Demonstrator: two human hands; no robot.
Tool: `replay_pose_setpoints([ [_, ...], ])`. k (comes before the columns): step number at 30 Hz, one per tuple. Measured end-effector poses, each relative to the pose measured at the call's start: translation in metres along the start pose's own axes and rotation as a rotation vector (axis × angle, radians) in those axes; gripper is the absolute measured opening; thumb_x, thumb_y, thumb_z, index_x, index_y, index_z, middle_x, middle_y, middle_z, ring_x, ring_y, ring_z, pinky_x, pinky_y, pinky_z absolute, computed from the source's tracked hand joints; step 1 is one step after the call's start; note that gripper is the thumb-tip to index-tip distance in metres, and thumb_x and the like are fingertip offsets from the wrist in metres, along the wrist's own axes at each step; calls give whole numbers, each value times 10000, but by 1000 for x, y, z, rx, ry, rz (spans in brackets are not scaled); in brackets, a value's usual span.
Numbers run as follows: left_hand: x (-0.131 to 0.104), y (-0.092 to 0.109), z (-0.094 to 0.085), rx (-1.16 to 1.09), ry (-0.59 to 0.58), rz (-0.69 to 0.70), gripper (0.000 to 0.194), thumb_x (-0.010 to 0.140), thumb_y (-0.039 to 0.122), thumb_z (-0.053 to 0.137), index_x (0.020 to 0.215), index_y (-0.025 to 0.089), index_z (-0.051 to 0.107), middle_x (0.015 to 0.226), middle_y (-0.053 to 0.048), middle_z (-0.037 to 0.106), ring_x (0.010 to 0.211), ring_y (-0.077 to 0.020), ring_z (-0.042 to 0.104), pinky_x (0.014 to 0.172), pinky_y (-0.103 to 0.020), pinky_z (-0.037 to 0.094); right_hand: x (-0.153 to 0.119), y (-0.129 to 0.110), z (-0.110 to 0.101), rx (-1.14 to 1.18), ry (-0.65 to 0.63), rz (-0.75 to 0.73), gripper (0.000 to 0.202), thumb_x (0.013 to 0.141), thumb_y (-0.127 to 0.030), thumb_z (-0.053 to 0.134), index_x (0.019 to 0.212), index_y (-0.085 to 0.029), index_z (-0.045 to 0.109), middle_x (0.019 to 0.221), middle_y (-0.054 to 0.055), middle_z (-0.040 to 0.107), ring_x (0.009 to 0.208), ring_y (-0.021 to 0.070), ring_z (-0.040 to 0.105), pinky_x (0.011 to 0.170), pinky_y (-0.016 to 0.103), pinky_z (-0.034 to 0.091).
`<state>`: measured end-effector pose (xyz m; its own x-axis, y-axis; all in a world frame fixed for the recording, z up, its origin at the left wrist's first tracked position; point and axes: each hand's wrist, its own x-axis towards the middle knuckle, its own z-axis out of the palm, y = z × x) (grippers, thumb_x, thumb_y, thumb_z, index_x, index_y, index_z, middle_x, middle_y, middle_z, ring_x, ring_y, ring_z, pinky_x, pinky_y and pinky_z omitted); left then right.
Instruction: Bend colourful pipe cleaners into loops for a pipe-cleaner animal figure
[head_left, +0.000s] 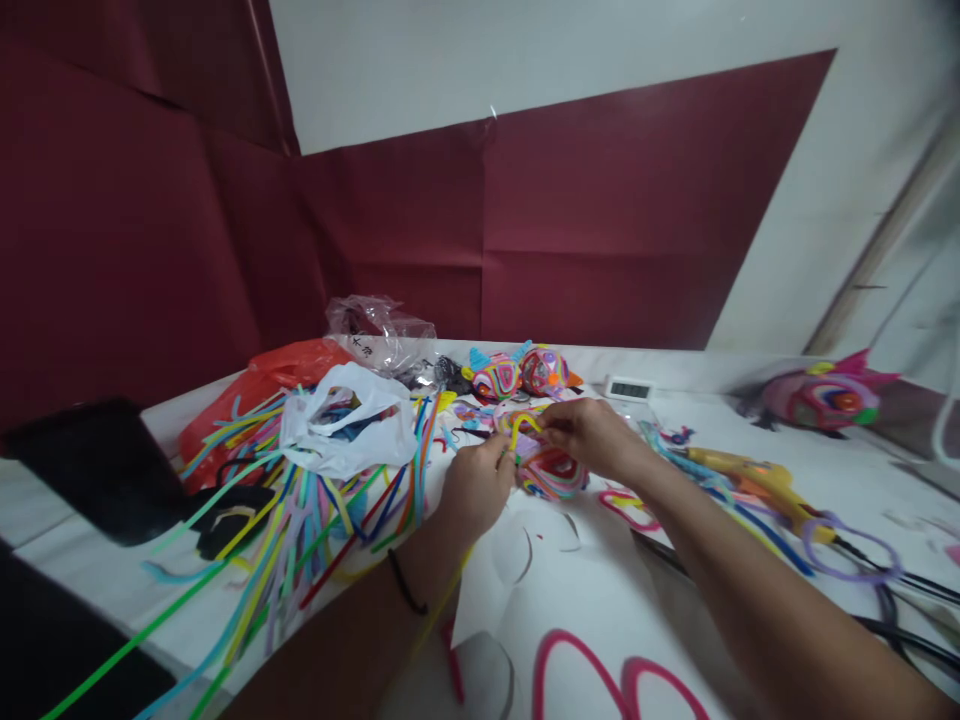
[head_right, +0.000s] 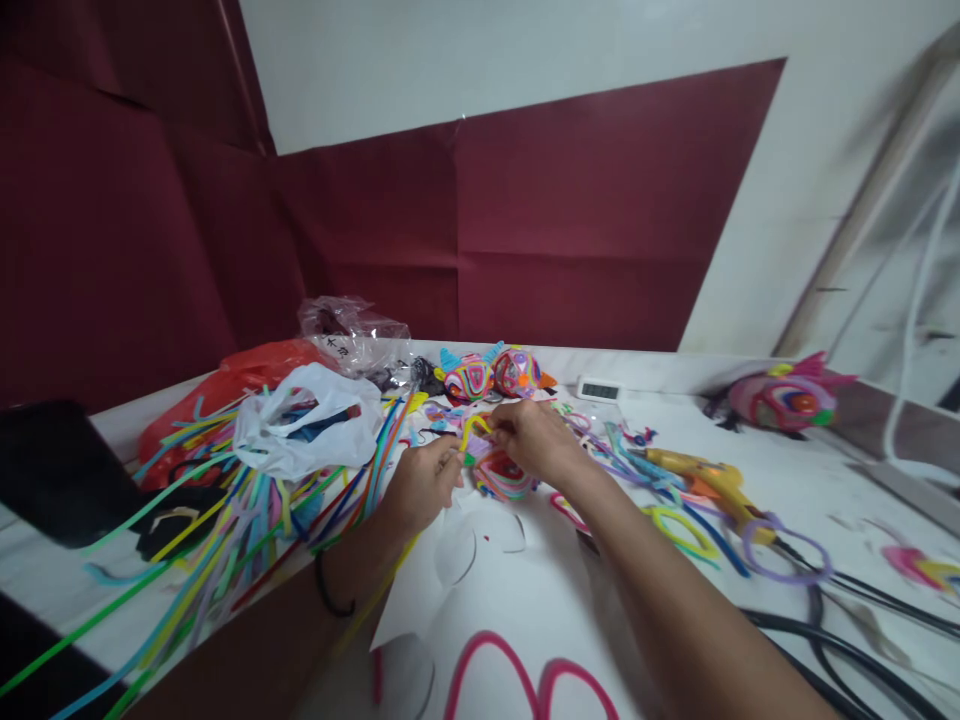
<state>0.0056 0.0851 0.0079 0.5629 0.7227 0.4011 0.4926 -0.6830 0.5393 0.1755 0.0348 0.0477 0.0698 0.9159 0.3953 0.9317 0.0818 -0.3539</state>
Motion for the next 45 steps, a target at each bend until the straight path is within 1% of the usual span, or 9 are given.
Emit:
replay_pose_setpoints([
  [4, 1, -1, 0, -23, 4, 6, 190, 806, 209, 454, 818, 188, 642, 584, 9, 622, 459, -105, 528, 494, -201, 361, 1, -1, 2, -14, 23, 23, 174, 724, -129, 556, 811, -184, 696, 682, 21, 681, 596, 142, 576, 563, 220, 377],
  [8, 2, -2, 0, -37, 23, 9, 171, 764, 167, 473, 673, 179, 617, 550, 18, 583, 488, -102, 504, 503, -200, 327, 0, -4, 3, 2, 30, -49, 168, 732, -120, 548, 795, -171, 695, 676, 26, 674, 591, 138, 564, 563, 222, 369],
  [17, 7, -6, -2, -64, 24, 1, 218, 729, 165, 499, 525, 169, 574, 497, 33, 473, 499, -95, 395, 497, -214, 255, -2, -8, 5, -22, 17, -112, 184, 728, -97, 526, 788, -161, 689, 658, 22, 667, 560, 124, 543, 558, 215, 363],
  [23, 9, -13, 0, -109, 37, -21, 109, 698, 149, 514, 615, 178, 578, 549, 40, 486, 522, -99, 416, 491, -209, 258, -2, -10, 8, -26, 11, -139, 194, 728, -86, 520, 796, -161, 685, 708, 32, 679, 582, 129, 557, 581, 221, 383],
  [28, 8, -15, 2, -148, 28, -35, 155, 707, 143, 496, 563, 177, 538, 514, 39, 466, 486, -93, 413, 462, -210, 251, -2, -12, 9, -48, 3, -163, 211, 728, -72, 509, 804, -163, 684, 793, 54, 697, 662, 156, 599, 641, 240, 413],
  [32, 7, -13, 3, -233, 6, -74, 170, 717, 146, 480, 554, 180, 516, 453, 44, 470, 428, -91, 457, 437, -196, 300, -2, -11, 10, -61, 21, -199, 220, 744, -66, 501, 832, -152, 683, 845, 69, 698, 731, 177, 618, 675, 251, 420],
  [38, 5, -12, 6, -373, -27, -114, 179, 747, 157, 460, 577, 181, 508, 438, 32, 539, 399, -106, 540, 396, -178, 370, -1, -9, 13, -87, 59, -253, 236, 762, -52, 501, 879, -148, 681, 865, 68, 689, 755, 176, 613, 688, 251, 418],
  [41, 5, -13, 9, -407, -28, -119, 206, 765, 178, 446, 567, 182, 500, 431, 27, 537, 389, -114, 553, 379, -180, 384, 0, -5, 16, -86, 78, -264, 239, 766, -48, 507, 885, -159, 681, 872, 65, 686, 777, 178, 615, 699, 249, 419],
  [45, 6, -15, 15, -431, -22, -133, 168, 754, 195, 461, 598, 183, 522, 411, 34, 533, 361, -119, 549, 364, -184, 386, 1, 0, 19, -78, 78, -279, 234, 773, -48, 506, 877, -160, 682, 847, 64, 680, 773, 181, 613, 698, 251, 418],
])
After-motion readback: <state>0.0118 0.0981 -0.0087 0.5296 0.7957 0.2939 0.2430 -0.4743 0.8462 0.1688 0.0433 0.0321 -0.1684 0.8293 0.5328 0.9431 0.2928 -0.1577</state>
